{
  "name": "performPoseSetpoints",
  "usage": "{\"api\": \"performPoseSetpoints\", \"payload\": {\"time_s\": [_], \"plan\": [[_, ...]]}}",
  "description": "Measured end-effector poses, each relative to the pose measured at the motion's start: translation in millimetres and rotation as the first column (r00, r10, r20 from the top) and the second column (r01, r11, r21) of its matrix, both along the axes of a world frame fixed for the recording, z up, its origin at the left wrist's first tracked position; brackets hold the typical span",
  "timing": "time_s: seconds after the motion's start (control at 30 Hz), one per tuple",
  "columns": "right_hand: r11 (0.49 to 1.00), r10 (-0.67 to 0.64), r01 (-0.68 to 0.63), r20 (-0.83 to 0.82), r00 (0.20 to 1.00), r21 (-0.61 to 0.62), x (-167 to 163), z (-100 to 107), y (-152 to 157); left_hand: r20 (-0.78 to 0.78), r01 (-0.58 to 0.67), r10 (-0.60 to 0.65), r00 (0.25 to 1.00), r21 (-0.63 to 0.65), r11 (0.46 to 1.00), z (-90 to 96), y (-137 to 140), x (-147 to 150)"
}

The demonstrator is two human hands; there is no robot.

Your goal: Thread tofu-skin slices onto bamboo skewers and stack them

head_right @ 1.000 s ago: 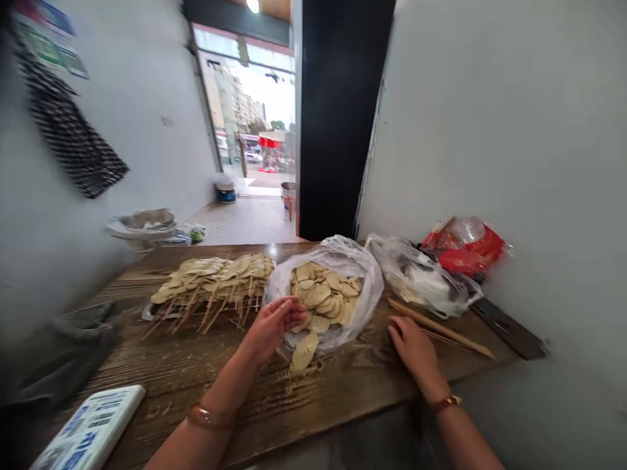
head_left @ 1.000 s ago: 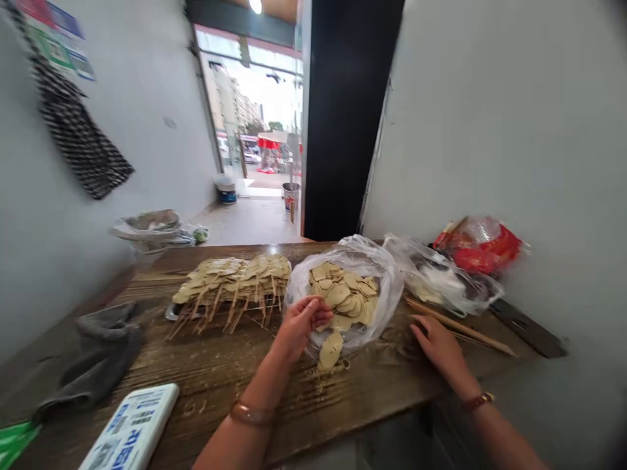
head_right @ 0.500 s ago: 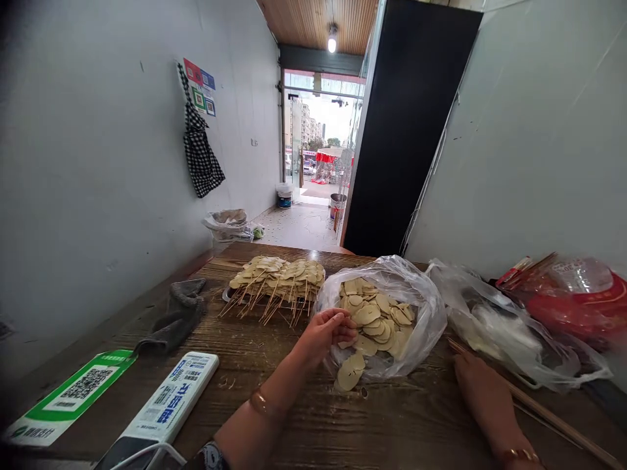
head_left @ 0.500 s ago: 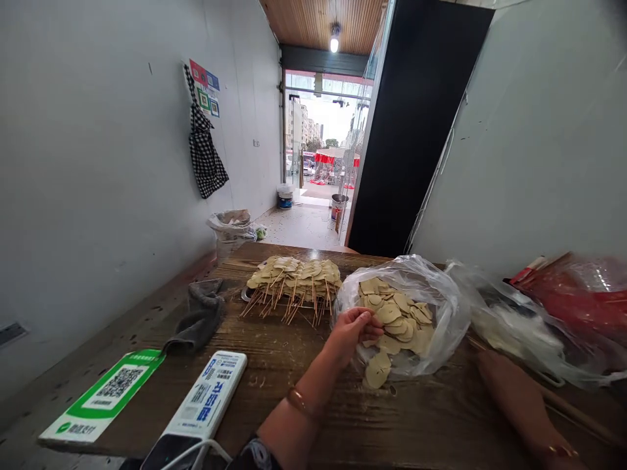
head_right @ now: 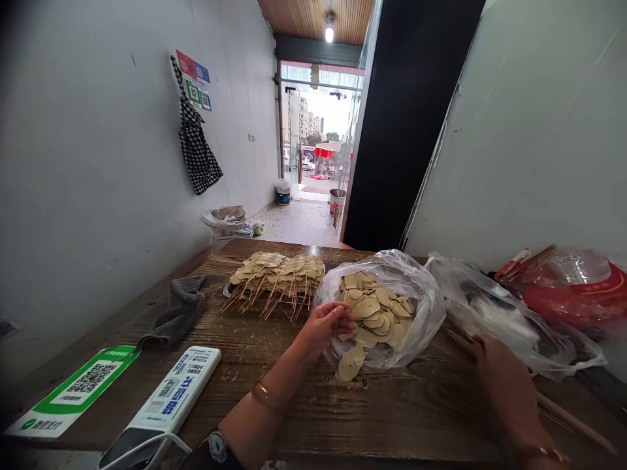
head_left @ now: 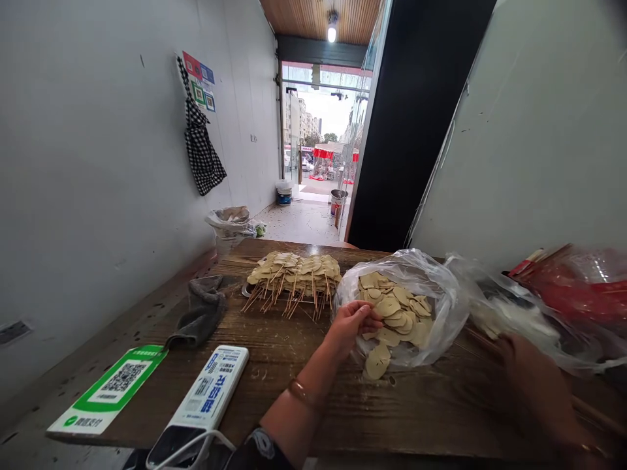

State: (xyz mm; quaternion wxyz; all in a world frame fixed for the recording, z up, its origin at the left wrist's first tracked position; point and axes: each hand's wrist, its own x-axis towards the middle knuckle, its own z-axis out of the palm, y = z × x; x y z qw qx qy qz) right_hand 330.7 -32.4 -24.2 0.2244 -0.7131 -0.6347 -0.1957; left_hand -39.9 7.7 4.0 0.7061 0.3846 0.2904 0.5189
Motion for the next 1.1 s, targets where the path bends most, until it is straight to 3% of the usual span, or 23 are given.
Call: {"api": "performPoseSetpoints", "payload": {"time_s": [0.2, 0.3, 0.4, 0.47, 0.57, 0.7, 0.77, 0.8, 0.9, 1.0, 1.1], "plan": [[0.995, -0.037, 0.054, -0.197, 0.98, 0.082, -32, 43, -12, 0.009, -0.018, 0.018, 1.0, 0.019, 1.0, 2.5, 1, 0], [0.984, 0.175, -0.151, -0.342, 0.923, 0.097, -77, 51, -25, 0.008, -0.031, 0.031, 1.0, 0.036, 0.999, 2.8, 3, -1], [0.939, 0.31, -0.336, -0.607, 0.732, 0.074, -126, 43, -37, -0.008, -0.053, 0.053, 0.999, 0.065, 0.997, 2.0, 8, -2], [0.907, 0.273, -0.418, -0.825, 0.494, 0.049, -153, 31, -41, -0.031, -0.076, 0.078, 0.996, 0.08, 0.994, 1.1, 10, -2], [0.877, 0.225, -0.479, -0.902, 0.369, 0.023, -180, 10, -43, -0.108, -0.115, 0.128, 0.986, 0.12, 0.986, -1.2, 11, -1], [0.868, 0.136, -0.497, -0.972, 0.192, 0.023, -190, -8, -40, -0.301, -0.156, 0.233, 0.925, 0.259, 0.953, -7.7, 16, 1], [0.877, 0.098, -0.48, -0.987, 0.128, 0.025, -188, -13, -38, -0.468, -0.142, 0.336, 0.817, 0.401, 0.905, -10.3, 17, 2], [0.88, 0.092, -0.474, -0.99, 0.112, 0.028, -186, -14, -38, -0.561, -0.109, 0.404, 0.723, 0.484, 0.868, -10.8, 16, 2], [0.872, 0.099, -0.487, -0.992, 0.084, 0.046, -182, -16, -41, -0.738, 0.109, 0.591, 0.325, 0.651, 0.752, -8.3, 10, 3], [0.864, 0.113, -0.499, -0.991, 0.068, 0.065, -180, -19, -43, -0.762, 0.315, 0.648, 0.016, 0.619, 0.72, -3.8, 1, 4], [0.868, 0.109, -0.491, -0.993, 0.05, 0.07, -180, -23, -44, -0.749, 0.373, 0.648, -0.134, 0.568, 0.734, -2.0, -3, 4]]}}
